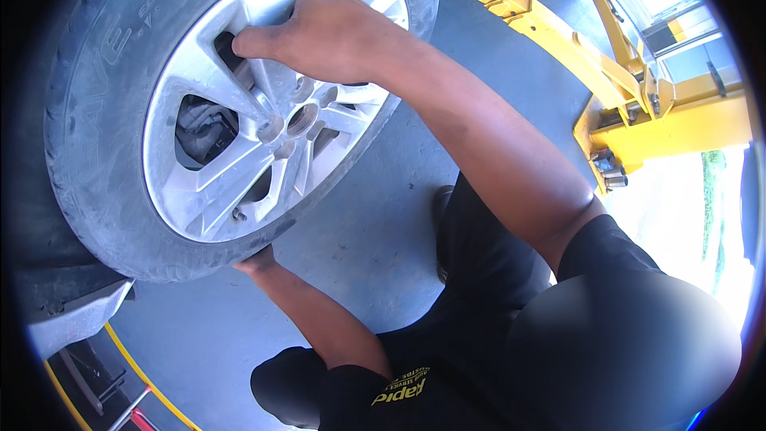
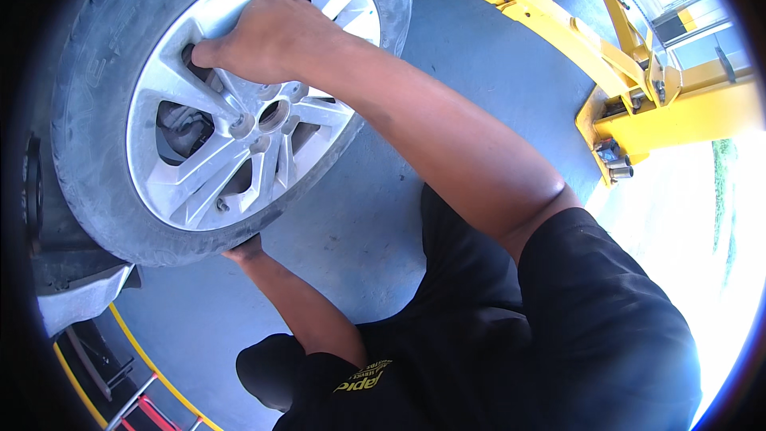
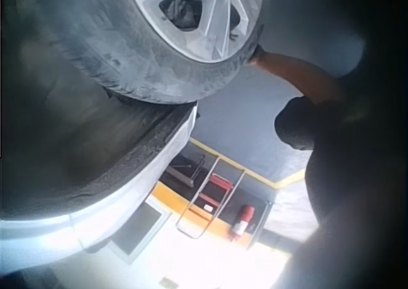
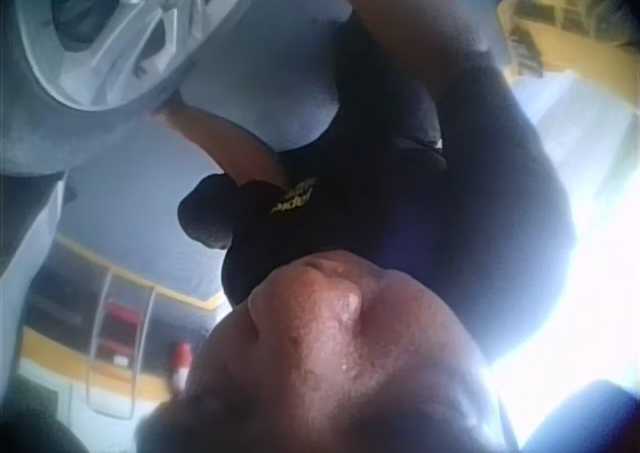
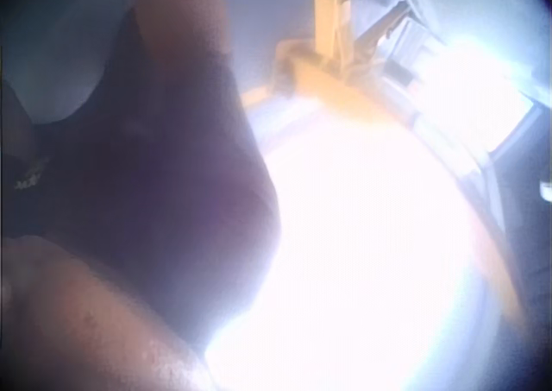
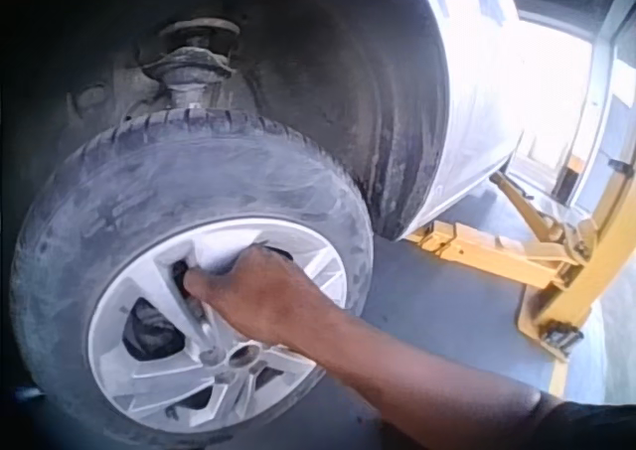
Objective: The person removes a tire from a car, then installs a new tire onto the wheel hub. They hand-tighten the lug nuts, use an impact wrench to secure them, and briefly work under the hood.
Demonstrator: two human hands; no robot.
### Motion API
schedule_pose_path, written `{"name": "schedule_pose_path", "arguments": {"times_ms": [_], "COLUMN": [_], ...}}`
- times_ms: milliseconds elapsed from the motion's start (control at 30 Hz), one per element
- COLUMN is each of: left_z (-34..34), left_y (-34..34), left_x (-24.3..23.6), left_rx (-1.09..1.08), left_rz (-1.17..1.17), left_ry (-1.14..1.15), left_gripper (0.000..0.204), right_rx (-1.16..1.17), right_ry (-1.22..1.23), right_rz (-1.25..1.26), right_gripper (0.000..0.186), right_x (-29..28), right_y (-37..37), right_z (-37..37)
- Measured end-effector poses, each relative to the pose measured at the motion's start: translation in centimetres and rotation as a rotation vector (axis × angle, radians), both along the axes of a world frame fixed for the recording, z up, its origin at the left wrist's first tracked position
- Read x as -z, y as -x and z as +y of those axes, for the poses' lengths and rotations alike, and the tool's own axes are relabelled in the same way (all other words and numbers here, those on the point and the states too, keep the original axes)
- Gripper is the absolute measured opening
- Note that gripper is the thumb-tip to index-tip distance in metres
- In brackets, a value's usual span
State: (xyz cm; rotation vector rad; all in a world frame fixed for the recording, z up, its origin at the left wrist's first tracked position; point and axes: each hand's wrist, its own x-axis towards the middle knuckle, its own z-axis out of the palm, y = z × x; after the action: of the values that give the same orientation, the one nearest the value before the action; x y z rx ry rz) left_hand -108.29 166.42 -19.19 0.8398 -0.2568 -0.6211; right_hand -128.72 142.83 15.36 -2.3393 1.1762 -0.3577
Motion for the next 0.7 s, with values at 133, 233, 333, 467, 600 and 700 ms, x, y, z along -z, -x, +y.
{"name": "schedule_pose_path", "arguments": {"times_ms": [133,233,333,467,600,700], "left_z": [0.4,0.8,0.8,1.5,1.8,1.9], "left_y": [-0.8,-1.7,-2.1,-2.3,-2.7,-2.9], "left_x": [-0.3,-0.9,-1.4,-1.4,-0.9,-0.7], "left_rx": [0.009,0.054,0.148,0.159,0.148,0.133], "left_rz": [-0.111,-0.122,-0.101,-0.157,-0.136,-0.237], "left_ry": [-0.011,-0.035,-0.053,-0.085,-0.075,-0.075], "left_gripper": [0.088,0.088,0.088,0.090,0.089,0.090], "right_rx": [-0.025,-0.069,0.045,0.110,0.148,0.159], "right_ry": [0.066,0.021,-0.015,0.024,-0.091,-0.067], "right_rz": [-0.059,-0.214,-0.091,-0.233,-0.263,-0.320], "right_gripper": [0.039,0.060,0.064,0.062,0.062,0.062], "right_x": [0.1,0.5,0.9,1.5,2.6,3.7], "right_y": [0.9,1.2,1.4,1.4,0.3,-0.9], "right_z": [-0.5,-0.7,-0.7,-0.4,-0.5,-0.8]}}
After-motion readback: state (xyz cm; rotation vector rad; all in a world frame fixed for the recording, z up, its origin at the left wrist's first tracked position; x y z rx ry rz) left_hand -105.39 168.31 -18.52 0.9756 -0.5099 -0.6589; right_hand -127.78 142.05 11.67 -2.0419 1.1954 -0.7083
